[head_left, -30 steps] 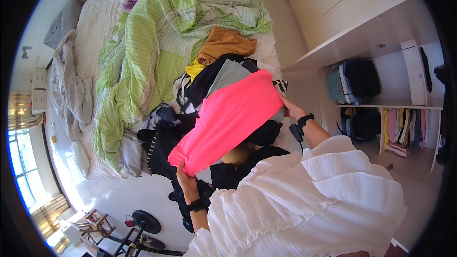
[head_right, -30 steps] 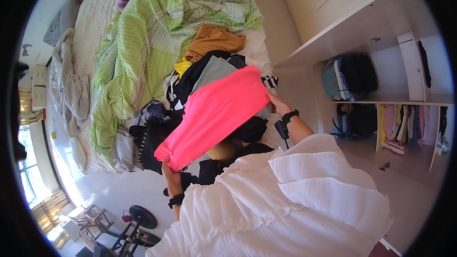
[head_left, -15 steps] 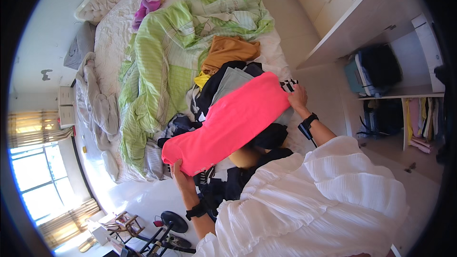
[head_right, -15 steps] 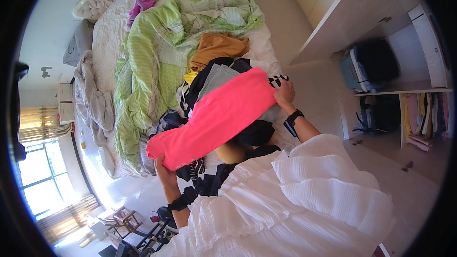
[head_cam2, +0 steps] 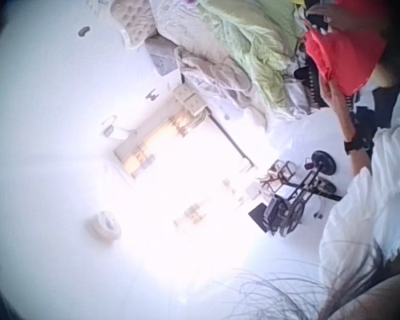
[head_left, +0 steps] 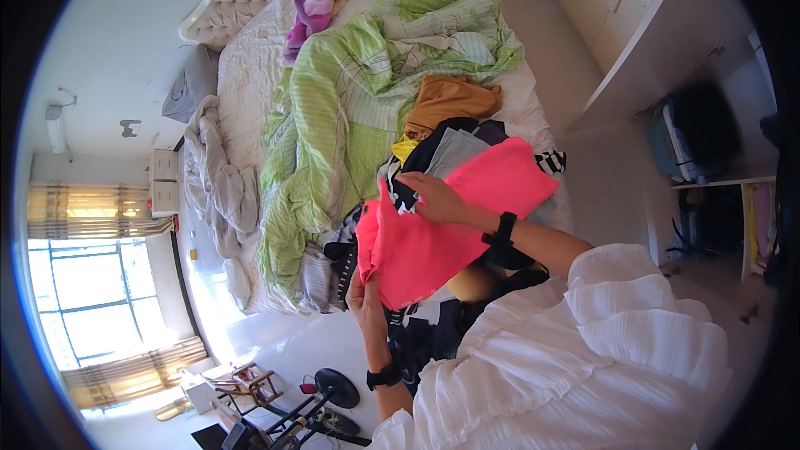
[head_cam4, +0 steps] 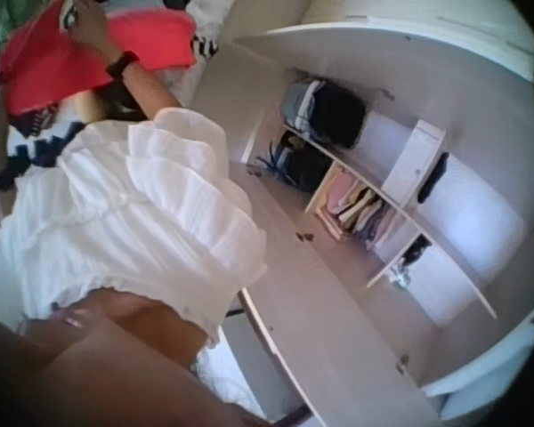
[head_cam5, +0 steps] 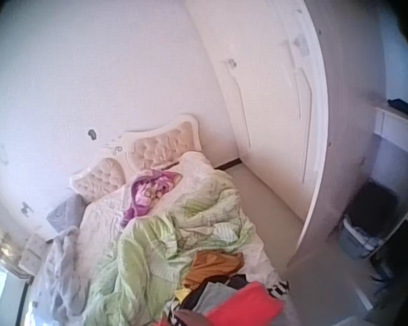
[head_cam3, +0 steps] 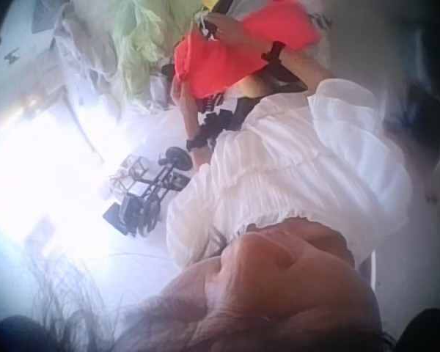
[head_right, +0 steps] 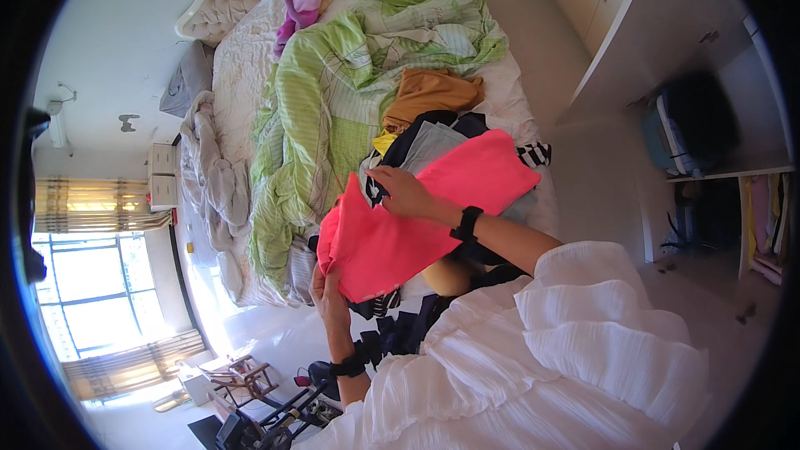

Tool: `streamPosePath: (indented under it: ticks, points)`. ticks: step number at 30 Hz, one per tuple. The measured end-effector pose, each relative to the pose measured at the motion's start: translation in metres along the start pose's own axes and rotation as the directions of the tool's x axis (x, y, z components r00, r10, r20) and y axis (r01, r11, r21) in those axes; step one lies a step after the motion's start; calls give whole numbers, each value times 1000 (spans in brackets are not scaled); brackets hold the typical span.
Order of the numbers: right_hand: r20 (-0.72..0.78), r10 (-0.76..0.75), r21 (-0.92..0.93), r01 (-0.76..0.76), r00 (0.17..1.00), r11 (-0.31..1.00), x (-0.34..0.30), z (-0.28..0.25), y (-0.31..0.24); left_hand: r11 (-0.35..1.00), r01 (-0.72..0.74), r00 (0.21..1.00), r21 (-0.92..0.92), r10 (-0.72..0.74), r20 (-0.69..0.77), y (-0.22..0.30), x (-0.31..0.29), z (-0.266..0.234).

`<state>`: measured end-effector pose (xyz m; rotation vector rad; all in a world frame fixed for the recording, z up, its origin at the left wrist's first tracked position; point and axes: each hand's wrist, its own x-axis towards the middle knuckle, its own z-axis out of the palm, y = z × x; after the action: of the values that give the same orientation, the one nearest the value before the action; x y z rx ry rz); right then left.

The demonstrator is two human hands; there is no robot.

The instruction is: The person folds various garments on a bed, including a striped shirt, black pants, a pink top, and a blue shirt. The person places folded items into a nearby wardrobe.

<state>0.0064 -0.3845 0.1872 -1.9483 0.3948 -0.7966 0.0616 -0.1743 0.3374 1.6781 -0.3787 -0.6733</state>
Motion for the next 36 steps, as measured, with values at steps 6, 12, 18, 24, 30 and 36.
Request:
streamPosePath:
  ticks: [6,12,18,24,30,36]
  points:
    - [504,-228,95,209,833,973,53,46,19,999,-50,998,-21,51,22,3,-4,-7]
    - [680,-170,-10,240,713,971,55,55,21,997,21,999,-77,-24,-26,-13,-7,-26]
    - [344,-76,-281,179,936,943,72,33,-10,907,141,942,-397,-247,-229,-63,7,-46]
    - [328,17,-504,160,944,849,21,97,-65,773,275,863,-571,-460,-208,-104,19,-52]
    - [233,162,-417,-52,959,907,-26,136,-54,752,325,839,-573,-509,-192,-116,15,-62]
    - [128,442,42,-450,888,892,-31,116,-29,770,294,902,-566,-420,-103,-101,11,-55]
